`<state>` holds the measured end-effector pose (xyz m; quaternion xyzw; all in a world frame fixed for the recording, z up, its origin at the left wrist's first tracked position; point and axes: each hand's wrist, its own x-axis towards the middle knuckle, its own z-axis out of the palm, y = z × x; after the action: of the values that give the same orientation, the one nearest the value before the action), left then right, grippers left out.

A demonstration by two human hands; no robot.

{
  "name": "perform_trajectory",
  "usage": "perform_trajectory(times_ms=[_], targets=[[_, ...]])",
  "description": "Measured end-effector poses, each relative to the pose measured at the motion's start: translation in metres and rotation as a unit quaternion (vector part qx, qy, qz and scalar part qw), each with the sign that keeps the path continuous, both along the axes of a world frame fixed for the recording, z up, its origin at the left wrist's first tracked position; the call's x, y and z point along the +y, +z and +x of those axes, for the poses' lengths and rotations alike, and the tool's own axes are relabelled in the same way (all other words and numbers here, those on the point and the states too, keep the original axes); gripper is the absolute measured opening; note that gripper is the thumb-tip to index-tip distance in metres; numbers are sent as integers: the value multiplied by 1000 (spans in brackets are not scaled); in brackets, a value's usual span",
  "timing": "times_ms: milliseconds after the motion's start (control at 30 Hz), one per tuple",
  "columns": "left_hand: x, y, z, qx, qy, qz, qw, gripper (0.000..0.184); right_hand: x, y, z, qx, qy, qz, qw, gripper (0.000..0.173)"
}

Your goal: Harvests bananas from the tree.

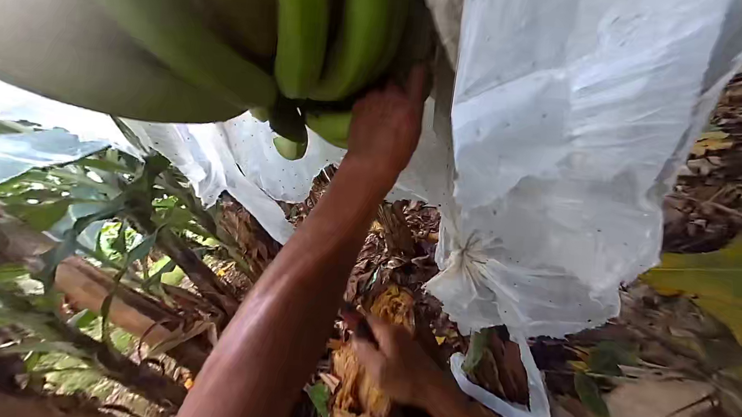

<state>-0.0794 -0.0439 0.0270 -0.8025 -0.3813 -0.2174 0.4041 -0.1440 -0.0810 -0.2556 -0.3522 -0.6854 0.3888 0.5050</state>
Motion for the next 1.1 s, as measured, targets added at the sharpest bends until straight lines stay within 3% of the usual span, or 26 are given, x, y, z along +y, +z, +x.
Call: perform_trajectory(times_ms=[133, 233, 333, 400, 467, 600, 700, 833, 1000, 1067, 1100], targets=[[-32, -6, 21, -36, 14, -60, 997, 48, -16, 77, 13, 78, -140, 189, 969, 27], [-33, -18, 30, -52, 24, -66, 996, 47, -22, 87, 4, 118, -207, 309, 921, 37], [-20, -22, 42, -29, 59, -58, 996, 49, -23, 88, -1, 166, -149, 233, 947, 49], [-10, -27, 44, -20, 62, -52, 997, 53, 22, 80, -26, 189, -186, 242, 933, 48], [-3, -32, 47, -13, 70, -56, 996, 70, 70, 69, -49, 141, -200, 253, 936, 47], [11, -33, 58, 9, 104, -49, 993, 95, 62, 98, -24, 67, -140, 99, 983, 47], [24, -34, 58, 5, 93, -50, 994, 90, 68, 108, -11, 117, -98, 43, 987, 40], [34, -38, 60, -2, 105, -61, 993, 88, 137, 144, -11, 308, -15, 148, 940, 35], [43, -35, 59, 22, 128, -51, 990, 95, 101, 221, 39, 230, 5, 32, 973, 30], [50, -30, 55, 23, 118, -29, 992, 81, 103, 228, 38, 224, 4, 31, 974, 25], [53, -29, 49, 29, 104, -18, 994, 70, 101, 215, 29, 247, 11, 56, 967, 23]])
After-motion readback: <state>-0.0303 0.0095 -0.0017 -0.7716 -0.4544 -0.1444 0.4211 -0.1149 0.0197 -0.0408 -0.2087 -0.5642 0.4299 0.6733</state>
